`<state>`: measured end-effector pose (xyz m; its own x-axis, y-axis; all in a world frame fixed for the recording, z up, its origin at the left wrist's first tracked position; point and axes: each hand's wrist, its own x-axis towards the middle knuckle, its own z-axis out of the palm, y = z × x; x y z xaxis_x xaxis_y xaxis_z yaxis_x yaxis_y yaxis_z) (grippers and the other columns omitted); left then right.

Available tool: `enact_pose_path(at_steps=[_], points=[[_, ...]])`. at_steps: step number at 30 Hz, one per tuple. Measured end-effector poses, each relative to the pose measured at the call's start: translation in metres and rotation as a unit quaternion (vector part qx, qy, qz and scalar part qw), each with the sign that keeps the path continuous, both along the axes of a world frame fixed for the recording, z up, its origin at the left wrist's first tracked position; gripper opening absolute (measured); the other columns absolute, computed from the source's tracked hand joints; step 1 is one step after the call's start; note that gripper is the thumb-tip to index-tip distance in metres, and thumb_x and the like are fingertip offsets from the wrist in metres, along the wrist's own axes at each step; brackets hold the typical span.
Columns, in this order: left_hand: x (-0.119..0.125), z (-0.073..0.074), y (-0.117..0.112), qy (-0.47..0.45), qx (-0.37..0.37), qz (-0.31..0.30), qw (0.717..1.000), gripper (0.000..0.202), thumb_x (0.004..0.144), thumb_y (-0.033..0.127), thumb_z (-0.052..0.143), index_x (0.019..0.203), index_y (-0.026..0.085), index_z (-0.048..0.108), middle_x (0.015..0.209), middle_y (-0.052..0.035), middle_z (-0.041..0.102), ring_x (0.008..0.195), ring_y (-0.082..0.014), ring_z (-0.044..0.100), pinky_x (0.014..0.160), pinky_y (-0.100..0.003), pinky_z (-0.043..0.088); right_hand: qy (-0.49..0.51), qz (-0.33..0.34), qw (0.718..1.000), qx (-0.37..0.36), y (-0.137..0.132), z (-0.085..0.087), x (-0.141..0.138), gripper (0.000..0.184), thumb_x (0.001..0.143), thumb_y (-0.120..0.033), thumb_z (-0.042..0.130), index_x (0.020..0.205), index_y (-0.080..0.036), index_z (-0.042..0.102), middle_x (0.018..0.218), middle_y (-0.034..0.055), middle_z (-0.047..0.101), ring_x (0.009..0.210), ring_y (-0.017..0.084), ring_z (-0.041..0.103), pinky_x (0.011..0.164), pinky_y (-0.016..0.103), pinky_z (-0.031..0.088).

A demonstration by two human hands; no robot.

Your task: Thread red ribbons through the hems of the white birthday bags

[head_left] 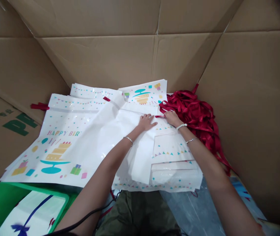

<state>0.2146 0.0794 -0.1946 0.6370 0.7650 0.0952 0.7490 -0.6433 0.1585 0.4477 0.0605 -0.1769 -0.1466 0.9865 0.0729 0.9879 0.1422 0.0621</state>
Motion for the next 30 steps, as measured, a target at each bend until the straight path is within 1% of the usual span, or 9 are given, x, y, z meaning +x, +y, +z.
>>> enact_pose_path(at_steps=[5, 9, 11, 14, 17, 20, 23, 27, 30], points=[[0.001, -0.001, 0.001, -0.019, -0.012, 0.003, 1.0, 0.072, 0.103, 0.068, 0.037, 0.159, 0.025, 0.045, 0.16, -0.0117, 0.045, 0.141, -0.0365, 0.041, 0.117, -0.052, 0.034, 0.017, 0.003, 1.0, -0.001, 0.006, -0.002, -0.001, 0.034, 0.099, -0.006, 0.041, 0.112, -0.008, 0.072, 0.124, 0.0223, 0.069, 0.119, 0.033, 0.061, 0.106, 0.044, 0.039], [-0.021, 0.014, 0.015, -0.072, -0.012, 0.037, 0.997, 0.057, 0.106, 0.055, 0.047, 0.155, 0.026, 0.048, 0.157, -0.0063, 0.05, 0.138, -0.0258, 0.048, 0.117, -0.037, 0.038, 0.021, 0.002, 1.0, -0.008, 0.0, -0.003, 0.006, 0.035, 0.099, -0.006, 0.039, 0.113, -0.011, 0.071, 0.126, 0.0198, 0.067, 0.117, 0.03, 0.062, 0.104, 0.04, 0.043], [-0.053, 0.03, 0.031, -0.094, 0.019, 0.088, 0.992, 0.055, 0.106, 0.045, 0.048, 0.154, 0.019, 0.046, 0.157, -0.0114, 0.048, 0.14, -0.0272, 0.045, 0.122, -0.039, 0.034, 0.026, 0.008, 1.0, -0.013, -0.002, -0.004, 0.008, 0.037, 0.099, -0.004, 0.037, 0.115, -0.01, 0.07, 0.127, 0.0204, 0.066, 0.116, 0.029, 0.062, 0.1, 0.037, 0.045], [-0.122, 0.056, 0.064, -0.127, 0.077, 0.232, 0.961, 0.059, 0.102, 0.036, 0.05, 0.155, 0.012, 0.038, 0.158, -0.023, 0.041, 0.149, -0.0434, 0.031, 0.121, -0.062, 0.028, 0.037, 0.02, 0.999, -0.018, -0.001, -0.008, 0.011, 0.036, 0.101, -0.004, 0.035, 0.117, -0.008, 0.067, 0.126, 0.0215, 0.065, 0.115, 0.029, 0.062, 0.096, 0.034, 0.047], [-0.192, 0.069, 0.097, -0.179, 0.111, 0.431, 0.877, 0.062, 0.089, 0.037, 0.069, 0.143, 0.014, 0.048, 0.152, -0.0247, 0.047, 0.144, -0.0474, 0.038, 0.113, -0.066, 0.037, 0.055, 0.036, 0.998, -0.022, 0.003, -0.01, 0.014, 0.032, 0.105, -0.01, 0.037, 0.119, -0.008, 0.066, 0.127, 0.0219, 0.063, 0.114, 0.029, 0.062, 0.097, 0.033, 0.047], [-0.237, 0.065, 0.12, -0.257, -0.008, 0.424, 0.868, 0.037, 0.079, 0.035, 0.078, 0.108, 0.015, 0.066, 0.117, -0.019, 0.068, 0.118, -0.0413, 0.06, 0.1, -0.052, 0.049, 0.074, 0.041, 0.996, -0.024, 0.006, -0.012, 0.014, 0.028, 0.106, -0.012, 0.04, 0.119, -0.01, 0.065, 0.127, 0.0206, 0.063, 0.11, 0.028, 0.063, 0.095, 0.033, 0.049], [-0.258, 0.051, 0.129, -0.364, -0.063, 0.392, 0.842, 0.024, 0.075, 0.031, 0.082, 0.078, 0.018, 0.063, 0.077, -0.0093, 0.064, 0.086, -0.0302, 0.065, 0.077, -0.037, 0.05, 0.094, 0.038, 0.995, -0.021, 0.007, -0.015, 0.014, 0.024, 0.105, -0.014, 0.042, 0.114, -0.011, 0.064, 0.121, 0.019, 0.065, 0.104, 0.027, 0.064, 0.091, 0.033, 0.05], [-0.272, 0.034, 0.122, -0.45, -0.093, 0.403, 0.792, 0.022, 0.078, 0.029, 0.08, 0.08, 0.017, 0.061, 0.066, -0.0013, 0.055, 0.063, -0.0157, 0.05, 0.062, -0.028, 0.041, 0.143, 0.035, 0.989, 0.001, 0.006, -0.018, 0.012, 0.02, 0.103, -0.012, 0.044, 0.109, -0.012, 0.063, 0.114, 0.0177, 0.067, 0.1, 0.027, 0.064, 0.088, 0.034, 0.049], [-0.282, 0.025, 0.112, -0.509, -0.123, 0.385, 0.76, 0.023, 0.078, 0.031, 0.079, 0.084, 0.017, 0.062, 0.066, 0.0012, 0.052, 0.059, -0.0124, 0.044, 0.057, -0.025, 0.037, 0.165, 0.027, 0.986, 0.019, 0.006, -0.018, 0.009, 0.018, 0.102, -0.011, 0.045, 0.106, -0.012, 0.063, 0.11, 0.0171, 0.068, 0.099, 0.027, 0.063, 0.089, 0.036, 0.049]])
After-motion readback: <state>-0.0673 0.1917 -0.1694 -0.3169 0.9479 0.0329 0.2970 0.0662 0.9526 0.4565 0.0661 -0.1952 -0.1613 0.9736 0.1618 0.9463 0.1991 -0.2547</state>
